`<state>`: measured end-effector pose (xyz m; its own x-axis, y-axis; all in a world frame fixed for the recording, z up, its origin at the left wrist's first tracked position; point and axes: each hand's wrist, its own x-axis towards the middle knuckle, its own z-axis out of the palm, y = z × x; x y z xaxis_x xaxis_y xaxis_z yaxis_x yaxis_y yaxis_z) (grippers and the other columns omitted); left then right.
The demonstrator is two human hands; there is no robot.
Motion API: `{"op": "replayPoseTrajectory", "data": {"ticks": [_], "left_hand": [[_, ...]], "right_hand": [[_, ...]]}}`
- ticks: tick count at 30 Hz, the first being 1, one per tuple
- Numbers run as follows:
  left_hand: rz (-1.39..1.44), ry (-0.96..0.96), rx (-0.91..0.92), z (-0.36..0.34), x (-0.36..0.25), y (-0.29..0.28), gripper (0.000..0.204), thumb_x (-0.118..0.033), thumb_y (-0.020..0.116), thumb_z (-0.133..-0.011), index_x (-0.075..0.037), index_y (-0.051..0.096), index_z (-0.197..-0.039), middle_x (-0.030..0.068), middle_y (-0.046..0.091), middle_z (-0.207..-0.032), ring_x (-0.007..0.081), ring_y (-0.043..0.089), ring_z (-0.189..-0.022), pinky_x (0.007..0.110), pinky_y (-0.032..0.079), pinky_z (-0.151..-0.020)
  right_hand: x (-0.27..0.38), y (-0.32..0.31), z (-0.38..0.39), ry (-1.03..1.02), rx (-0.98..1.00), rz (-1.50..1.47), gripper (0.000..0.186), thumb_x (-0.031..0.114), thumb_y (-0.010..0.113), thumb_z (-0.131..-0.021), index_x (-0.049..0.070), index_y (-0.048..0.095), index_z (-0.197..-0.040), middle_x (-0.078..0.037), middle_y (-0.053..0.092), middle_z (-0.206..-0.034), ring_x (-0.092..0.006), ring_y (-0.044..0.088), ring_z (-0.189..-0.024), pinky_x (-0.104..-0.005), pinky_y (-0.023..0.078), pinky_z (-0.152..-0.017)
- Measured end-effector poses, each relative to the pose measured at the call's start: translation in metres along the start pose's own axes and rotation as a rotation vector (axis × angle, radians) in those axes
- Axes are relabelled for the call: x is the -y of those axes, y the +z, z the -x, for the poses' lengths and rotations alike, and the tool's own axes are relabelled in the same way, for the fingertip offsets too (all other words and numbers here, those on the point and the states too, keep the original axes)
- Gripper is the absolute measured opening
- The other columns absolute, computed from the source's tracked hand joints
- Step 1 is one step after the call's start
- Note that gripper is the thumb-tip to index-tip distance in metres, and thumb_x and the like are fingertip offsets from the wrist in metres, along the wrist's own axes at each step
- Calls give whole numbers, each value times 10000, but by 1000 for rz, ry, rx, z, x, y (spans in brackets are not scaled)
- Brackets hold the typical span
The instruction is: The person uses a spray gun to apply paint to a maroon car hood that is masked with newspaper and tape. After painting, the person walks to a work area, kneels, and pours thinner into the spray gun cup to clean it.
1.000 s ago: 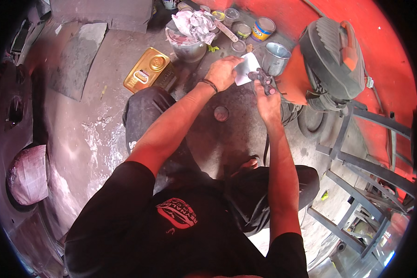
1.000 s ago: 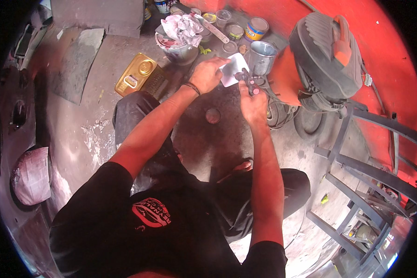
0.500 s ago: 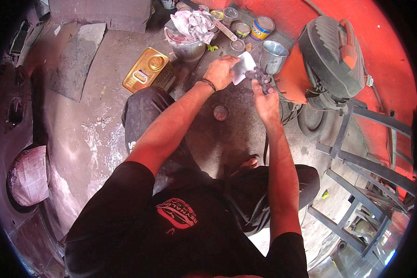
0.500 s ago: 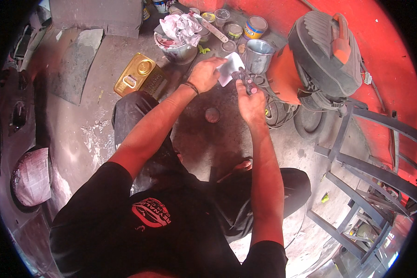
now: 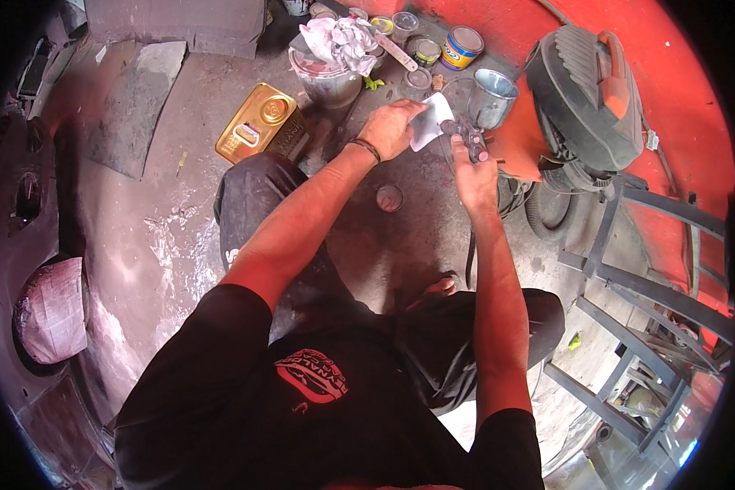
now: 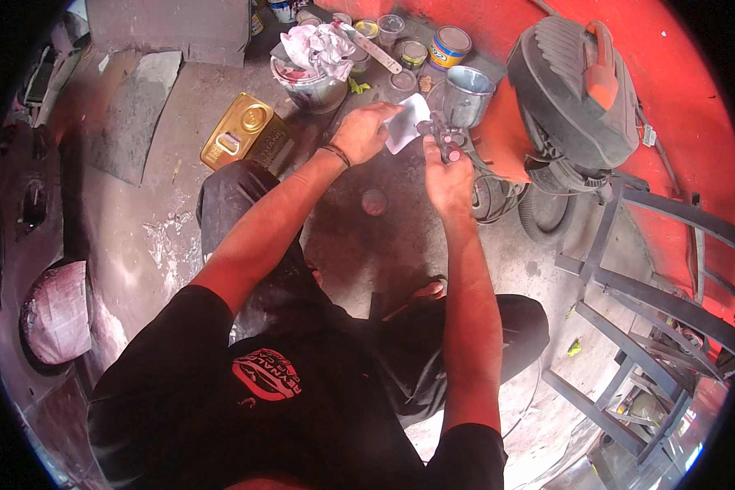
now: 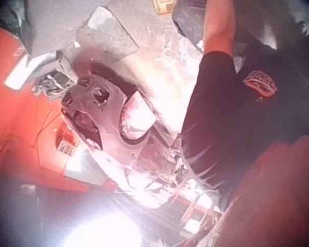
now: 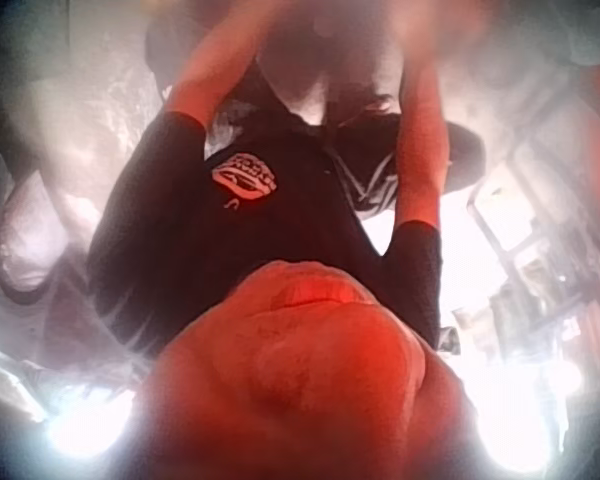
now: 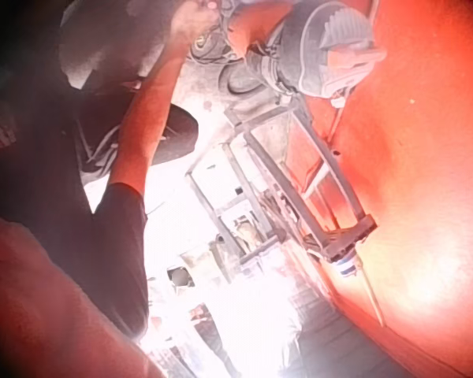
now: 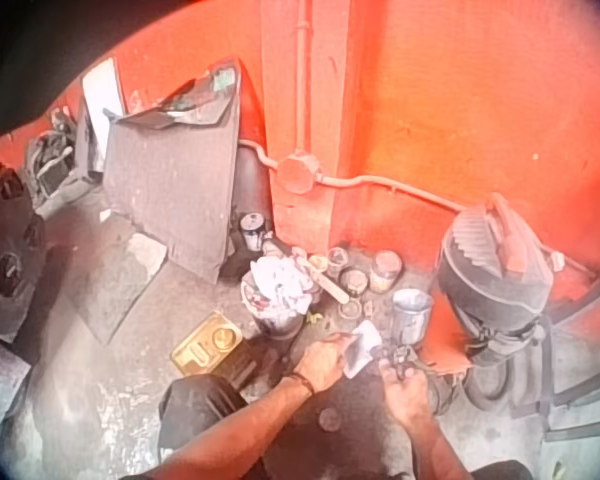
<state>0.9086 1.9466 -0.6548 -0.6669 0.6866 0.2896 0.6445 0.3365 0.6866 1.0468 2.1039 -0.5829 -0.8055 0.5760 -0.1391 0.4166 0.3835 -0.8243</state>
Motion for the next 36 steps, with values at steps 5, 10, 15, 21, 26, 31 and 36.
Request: {"op": "replayPoseTrajectory", "data": {"ticks": [5, 10, 15, 21, 26, 31, 36], "left_hand": [[3, -20, -5, -1, 0, 4, 516, -26, 614, -815, -47, 658, -1328, 182, 662, -1335, 371, 637, -1212, 437, 514, -1061], [54, -184, 6, -2, 6, 9, 470, -47, 628, -820, -55, 700, -1284, 195, 681, -1301, 377, 659, -1175, 427, 525, -1041], [91, -264, 14, -2, 6, 6, 486, -47, 622, -827, -116, 714, -1299, 189, 675, -1325, 367, 664, -1179, 430, 532, -1028], [88, -272, -5, -1, 7, 6, 456, -59, 642, -819, -60, 719, -1268, 207, 694, -1277, 378, 678, -1147, 430, 535, -1021], [91, -265, -29, -2, 12, 12, 481, -48, 632, -832, -122, 715, -1300, 185, 686, -1305, 380, 666, -1164, 435, 536, -1017], [61, -251, -42, -2, 13, 11, 482, -34, 635, -827, -115, 715, -1295, 182, 687, -1304, 377, 670, -1155, 434, 534, -1019], [76, -261, -45, -2, 10, 10, 482, -32, 636, -828, -110, 712, -1297, 189, 686, -1300, 382, 665, -1157, 435, 531, -1021]], "right_hand": [[-5, 2, -1, -30, 38, 2, 403, 365, 678, -987, 2, 732, -1155, -185, 747, -955, -282, 693, -904, -407, 520, -873], [2, 4, 2, 74, 99, 52, 415, 385, 665, -988, 35, 727, -1203, -197, 748, -992, -325, 703, -942, -422, 519, -889], [9, 3, 6, 116, 121, 115, 441, 405, 655, -988, 44, 722, -1232, -221, 745, -1055, -349, 703, -1018, -425, 515, -930], [10, 3, 8, 69, 87, 43, 469, 415, 665, -981, 17, 719, -1222, -195, 723, -1035, -321, 677, -1003, -418, 508, -918], [8, 1, 5, 66, 97, 111, 440, 373, 654, -985, 14, 713, -1232, -255, 730, -1099, -392, 691, -1049, -440, 507, -941], [12, 3, 8, 42, 110, 114, 431, 368, 659, -982, 12, 717, -1217, -257, 732, -1071, -390, 695, -1016, -441, 510, -923], [2, 5, 4, 71, 113, 113, 416, 355, 661, -984, 16, 720, -1218, -246, 736, -1057, -359, 701, -1012, -428, 511, -927]]}}
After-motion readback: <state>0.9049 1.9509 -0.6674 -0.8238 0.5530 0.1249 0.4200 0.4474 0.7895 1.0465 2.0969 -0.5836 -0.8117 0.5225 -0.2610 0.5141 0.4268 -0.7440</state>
